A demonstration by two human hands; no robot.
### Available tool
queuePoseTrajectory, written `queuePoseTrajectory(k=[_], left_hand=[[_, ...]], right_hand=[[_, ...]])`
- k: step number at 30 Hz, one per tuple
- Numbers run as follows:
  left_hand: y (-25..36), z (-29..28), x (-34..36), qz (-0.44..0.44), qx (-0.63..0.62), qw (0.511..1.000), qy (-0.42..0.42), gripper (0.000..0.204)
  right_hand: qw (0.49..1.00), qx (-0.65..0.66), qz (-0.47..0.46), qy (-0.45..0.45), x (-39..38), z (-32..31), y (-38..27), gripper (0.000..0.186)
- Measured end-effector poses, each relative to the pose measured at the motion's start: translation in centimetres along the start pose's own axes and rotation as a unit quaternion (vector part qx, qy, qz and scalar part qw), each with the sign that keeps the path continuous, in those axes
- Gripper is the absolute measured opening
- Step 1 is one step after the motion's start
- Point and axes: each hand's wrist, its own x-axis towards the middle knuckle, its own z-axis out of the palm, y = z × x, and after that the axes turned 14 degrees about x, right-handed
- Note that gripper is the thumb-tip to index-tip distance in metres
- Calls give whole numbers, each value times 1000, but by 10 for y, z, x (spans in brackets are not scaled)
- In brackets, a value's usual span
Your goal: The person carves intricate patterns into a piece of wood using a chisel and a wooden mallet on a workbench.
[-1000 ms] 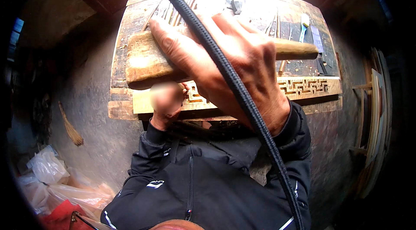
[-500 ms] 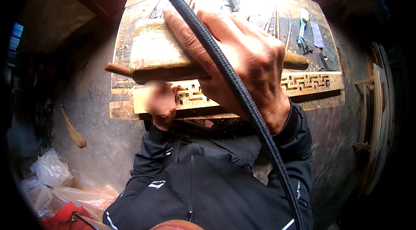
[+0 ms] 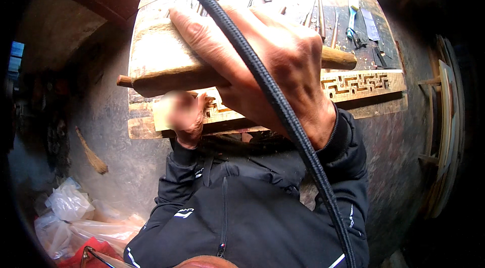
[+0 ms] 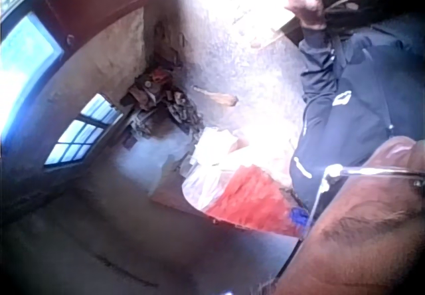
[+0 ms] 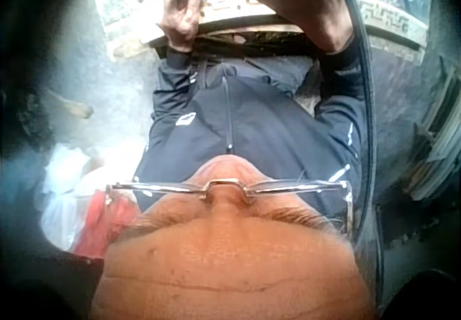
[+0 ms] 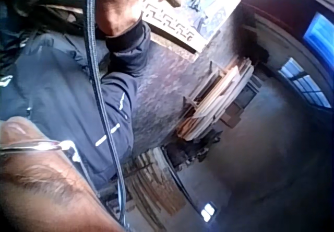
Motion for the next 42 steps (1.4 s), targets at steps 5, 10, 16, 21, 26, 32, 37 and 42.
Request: queuePoseTrajectory(k=[5,10,16,21,26,32,37,42], left_hand=[[-6,7,-6,-78,-90,993,-16,16],[-4,1,-2,-22,-56,998,-27,14],[-2,0,2,36,-35,998,-26,25],[-8,5,1,48,-13,998,-30,20],[-8,5,3,74,18,996,-37,19],[-5,4,4,95,52,993,-47,17],[-14,-4,-3,-126,-151,979,-58,12],[-8,-6,-4,-77,-151,974,-152,16]], right_hand=[[1000,10,4,15,-2,4,0,81],[999,29,17,19,3,4,-8,80],[999,-28,3,17,15,14,-13,71],[991,-125,-35,14,26,21,-12,67],[999,-45,-18,21,23,16,-4,82],[993,-111,15,-45,15,11,-13,89],[998,-57,13,-2,4,2,-7,85],[999,-46,13,1,2,-8,-9,81]])
